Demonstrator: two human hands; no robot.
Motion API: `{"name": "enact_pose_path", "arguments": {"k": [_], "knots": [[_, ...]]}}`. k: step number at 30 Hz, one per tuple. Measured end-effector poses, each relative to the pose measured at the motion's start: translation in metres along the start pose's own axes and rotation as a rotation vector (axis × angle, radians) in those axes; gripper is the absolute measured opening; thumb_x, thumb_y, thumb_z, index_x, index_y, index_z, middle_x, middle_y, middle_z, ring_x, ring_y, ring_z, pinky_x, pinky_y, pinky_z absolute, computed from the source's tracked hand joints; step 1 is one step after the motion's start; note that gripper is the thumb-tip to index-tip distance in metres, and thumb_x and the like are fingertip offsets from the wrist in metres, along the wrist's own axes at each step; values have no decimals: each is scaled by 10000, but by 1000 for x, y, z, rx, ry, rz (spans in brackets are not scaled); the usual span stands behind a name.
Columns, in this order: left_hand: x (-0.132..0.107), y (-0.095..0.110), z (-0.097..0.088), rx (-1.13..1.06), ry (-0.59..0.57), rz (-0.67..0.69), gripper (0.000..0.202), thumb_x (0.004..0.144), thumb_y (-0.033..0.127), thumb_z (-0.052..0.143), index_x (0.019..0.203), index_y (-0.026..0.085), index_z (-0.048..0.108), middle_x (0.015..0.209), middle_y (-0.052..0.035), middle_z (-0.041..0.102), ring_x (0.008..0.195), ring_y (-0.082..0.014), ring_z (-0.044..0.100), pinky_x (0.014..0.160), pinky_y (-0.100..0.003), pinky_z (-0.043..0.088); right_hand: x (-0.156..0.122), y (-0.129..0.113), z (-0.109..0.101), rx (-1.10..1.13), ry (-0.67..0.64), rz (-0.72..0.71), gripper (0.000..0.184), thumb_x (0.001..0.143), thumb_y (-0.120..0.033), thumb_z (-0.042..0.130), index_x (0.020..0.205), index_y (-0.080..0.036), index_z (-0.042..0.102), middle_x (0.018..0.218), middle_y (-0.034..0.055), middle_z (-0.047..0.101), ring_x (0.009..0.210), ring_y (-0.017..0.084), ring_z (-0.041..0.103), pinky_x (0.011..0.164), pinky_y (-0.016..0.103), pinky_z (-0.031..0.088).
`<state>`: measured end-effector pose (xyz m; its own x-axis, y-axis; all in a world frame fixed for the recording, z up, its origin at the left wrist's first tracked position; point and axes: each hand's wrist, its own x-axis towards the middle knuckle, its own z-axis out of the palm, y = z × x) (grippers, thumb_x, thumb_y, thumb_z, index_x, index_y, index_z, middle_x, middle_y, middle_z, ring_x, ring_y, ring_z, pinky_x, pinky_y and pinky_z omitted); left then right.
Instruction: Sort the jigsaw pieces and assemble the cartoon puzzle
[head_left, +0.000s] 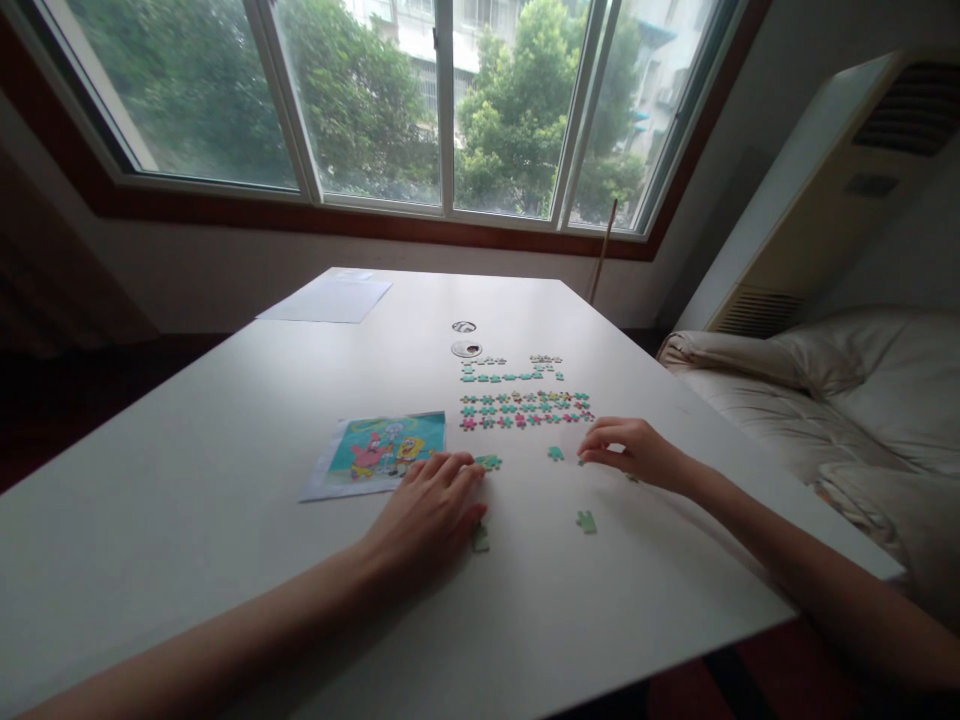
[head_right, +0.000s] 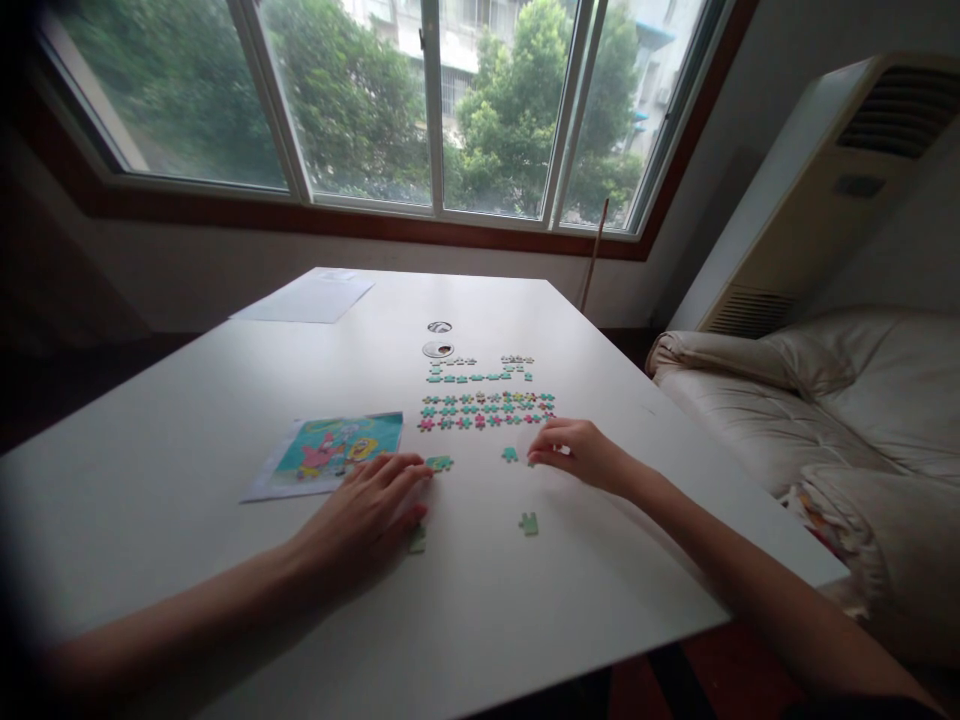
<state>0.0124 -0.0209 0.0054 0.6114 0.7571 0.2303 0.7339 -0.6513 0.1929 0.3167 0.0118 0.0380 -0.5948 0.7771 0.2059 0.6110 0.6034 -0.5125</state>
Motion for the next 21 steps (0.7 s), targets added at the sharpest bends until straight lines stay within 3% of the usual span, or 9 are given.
{"name": "enact_pose_path", "arguments": {"k": [8,12,17,21], "knots": [[-1,0,0,35,-52,18,375,880,284,403,1243,195,437,1275,-80,475,1148,-279,392,935,-454,332,58,-23,27,262,-172,99,216,803,-250,530,958,-135,628,694,23,655,628,107,591,574,197,437],[-3,0,0,48,-48,14,383,884,295,399,1258,216,429,1283,-74,472,1155,-281,389,942,-456,322,83,-19,37,268,-265,101,164,752,-219,570,863,-114,629,650,17,636,593,102,567,535,187,415],[-3,0,0,46,-37,15,381,877,291,410,1249,211,440,1282,-80,471,1153,-282,388,934,-449,324,98,-16,40,207,-305,50,165,724,-233,592,801,-110,669,623,13,637,560,95,540,508,178,380],[-3,1,-1,42,-44,11,385,882,301,397,1254,208,435,1284,-81,469,1148,-288,385,930,-458,323,101,-15,41,230,-335,94,211,712,-270,608,811,-104,691,673,37,671,604,115,573,539,188,408]]}}
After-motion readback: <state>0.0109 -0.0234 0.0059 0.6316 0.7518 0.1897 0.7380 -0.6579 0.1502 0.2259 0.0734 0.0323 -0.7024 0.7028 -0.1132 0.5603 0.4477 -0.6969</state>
